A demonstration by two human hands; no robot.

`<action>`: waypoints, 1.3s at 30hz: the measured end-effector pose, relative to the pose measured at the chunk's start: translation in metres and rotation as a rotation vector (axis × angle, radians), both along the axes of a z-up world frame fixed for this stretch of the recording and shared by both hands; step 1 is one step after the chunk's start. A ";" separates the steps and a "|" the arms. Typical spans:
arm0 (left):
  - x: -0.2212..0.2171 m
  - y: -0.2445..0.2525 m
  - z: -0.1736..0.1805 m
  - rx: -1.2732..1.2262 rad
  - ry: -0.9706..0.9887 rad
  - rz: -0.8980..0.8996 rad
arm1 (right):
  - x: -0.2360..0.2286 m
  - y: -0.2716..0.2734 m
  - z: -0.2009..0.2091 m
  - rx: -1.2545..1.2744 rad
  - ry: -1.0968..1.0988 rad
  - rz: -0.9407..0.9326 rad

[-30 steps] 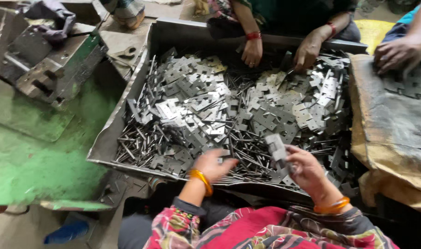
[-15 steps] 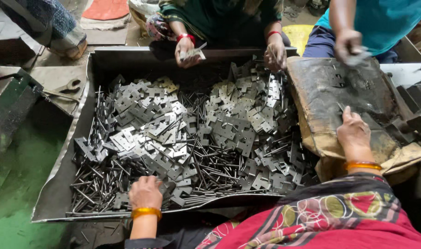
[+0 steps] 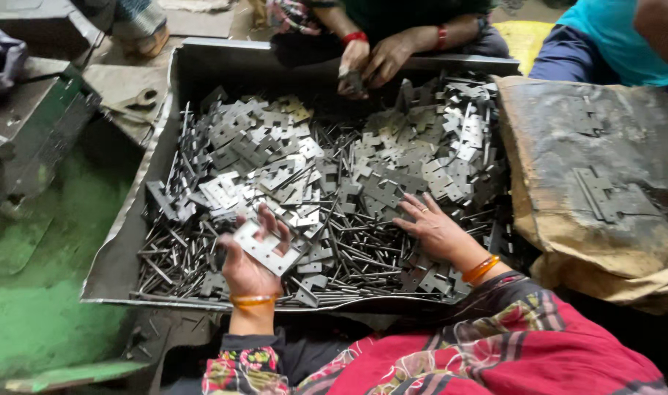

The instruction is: The person sits on the floor and assembles metal hinges by inserting pins into hinge plates. They pick up plates and pins from a large metal bin, align them, and push the pins through the holes to form complete hinges.

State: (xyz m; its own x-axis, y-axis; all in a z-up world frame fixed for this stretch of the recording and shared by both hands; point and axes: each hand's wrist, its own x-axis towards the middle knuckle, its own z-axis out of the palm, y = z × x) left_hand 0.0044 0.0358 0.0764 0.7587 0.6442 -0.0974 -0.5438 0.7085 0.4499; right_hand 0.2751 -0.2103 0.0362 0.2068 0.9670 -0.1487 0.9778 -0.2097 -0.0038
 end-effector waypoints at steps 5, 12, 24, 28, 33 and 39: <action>0.024 0.004 -0.025 0.459 0.493 -0.150 | 0.019 -0.005 -0.006 -0.166 -0.126 0.049; 0.066 -0.038 -0.128 2.512 0.883 -0.197 | 0.030 -0.040 -0.014 0.258 -0.070 0.152; 0.097 -0.062 -0.114 0.971 0.635 0.023 | -0.002 -0.065 -0.003 1.230 1.851 -0.934; 0.077 -0.080 -0.107 -0.273 0.191 -0.139 | -0.025 -0.043 0.013 0.899 1.726 -0.962; 0.056 -0.115 -0.090 -0.480 0.051 -0.374 | -0.106 -0.016 0.018 0.627 0.965 -0.378; 0.059 -0.125 -0.073 0.343 0.415 -0.313 | -0.116 -0.011 0.010 0.586 1.060 -0.410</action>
State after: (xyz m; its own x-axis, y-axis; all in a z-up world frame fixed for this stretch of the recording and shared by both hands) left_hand 0.0630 -0.0895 0.0037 0.8598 0.4443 -0.2516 -0.0647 0.5836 0.8095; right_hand 0.1591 -0.2216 0.0466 0.5465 0.8374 0.0012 0.3035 -0.1967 -0.9323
